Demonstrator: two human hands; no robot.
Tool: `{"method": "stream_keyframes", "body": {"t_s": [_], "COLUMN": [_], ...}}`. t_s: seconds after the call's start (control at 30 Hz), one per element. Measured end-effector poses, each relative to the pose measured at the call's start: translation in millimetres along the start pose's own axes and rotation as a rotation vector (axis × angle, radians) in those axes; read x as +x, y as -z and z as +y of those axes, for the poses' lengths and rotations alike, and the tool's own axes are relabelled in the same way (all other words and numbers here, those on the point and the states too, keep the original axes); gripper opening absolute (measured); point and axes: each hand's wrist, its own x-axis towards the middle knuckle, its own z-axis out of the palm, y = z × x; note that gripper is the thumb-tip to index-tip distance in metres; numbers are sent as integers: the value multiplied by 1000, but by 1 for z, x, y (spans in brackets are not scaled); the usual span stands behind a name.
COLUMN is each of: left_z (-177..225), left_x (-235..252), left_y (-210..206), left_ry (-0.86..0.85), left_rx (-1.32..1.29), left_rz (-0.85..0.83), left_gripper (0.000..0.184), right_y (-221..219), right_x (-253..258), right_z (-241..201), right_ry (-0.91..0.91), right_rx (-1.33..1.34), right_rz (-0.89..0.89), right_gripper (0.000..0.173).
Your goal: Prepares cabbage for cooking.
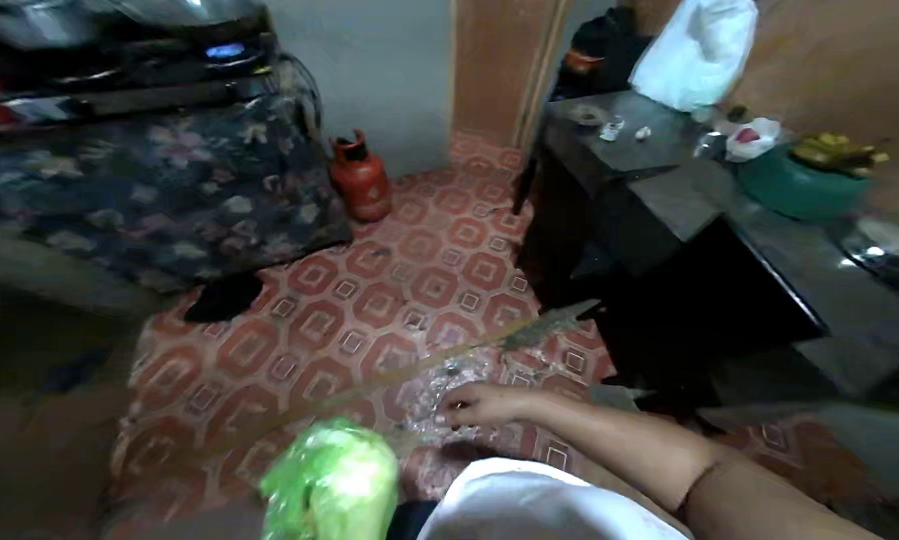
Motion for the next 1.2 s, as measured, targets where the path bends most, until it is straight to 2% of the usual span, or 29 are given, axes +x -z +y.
{"method": "stream_keyframes", "body": {"t_s": [0.03,0.1,0.17,0.2,0.27,0.33,0.47,0.53,0.6,0.67,0.73,0.8,0.9,1.0,1.03,1.1,1.17,1.2], "left_z": [-17,-36,-47,-53,-67,-77,-84,-83,-82,-91,-112,-134,-171,-200,-206,-214,-215,-216], "left_x": [18,58,109,132,179,225,331,396,461,520,566,607,676,735,754,789,825,843], "left_y": [12,-6,-43,-57,-76,-88,-99,-106,-117,-134,-156,-178,-209,-223,-220,-222,-233,-236], "left_ry": [25,143,286,342,442,520,631,632,622,564,525,542,559,576,597,623,628,623], "left_rx": [24,156,312,346,380,425,461,466,417,324,319,410,536,502,450,433,472,470], "left_rz": [-66,100,225,235,202,162,-21,-109,-214,-272,-218,-177,-88,-94,-120,-145,-132,-126], "left_gripper": [30,23,18,14,20,24,37,55,75,78,71,71,48,43,42,42,41,40], "right_y": [21,48,68,77,102,132,211,256,294,333,369,396,435,491,510,554,615,647], "right_x": [-21,-54,-69,-70,-63,-50,-34,-29,-20,-8,2,13,24,5,-13,-48,-69,-74], "right_z": [0,-5,-9,-11,-5,7,19,16,12,-4,-26,-29,-7,31,36,49,88,113], "right_ry": [3,64,167,208,241,204,94,102,155,213,162,109,267,437,389,268,172,28], "right_rx": [72,207,255,224,91,-7,103,223,394,609,799,757,439,201,198,299,419,444], "right_rz": [84,203,272,293,333,368,476,596,800,1047,1247,1372,1402,1168,1058,993,1089,1210], "right_gripper": [47,49,52,58,75,81,65,59,57,54,46,41,42,43,47,39,35,35]}}
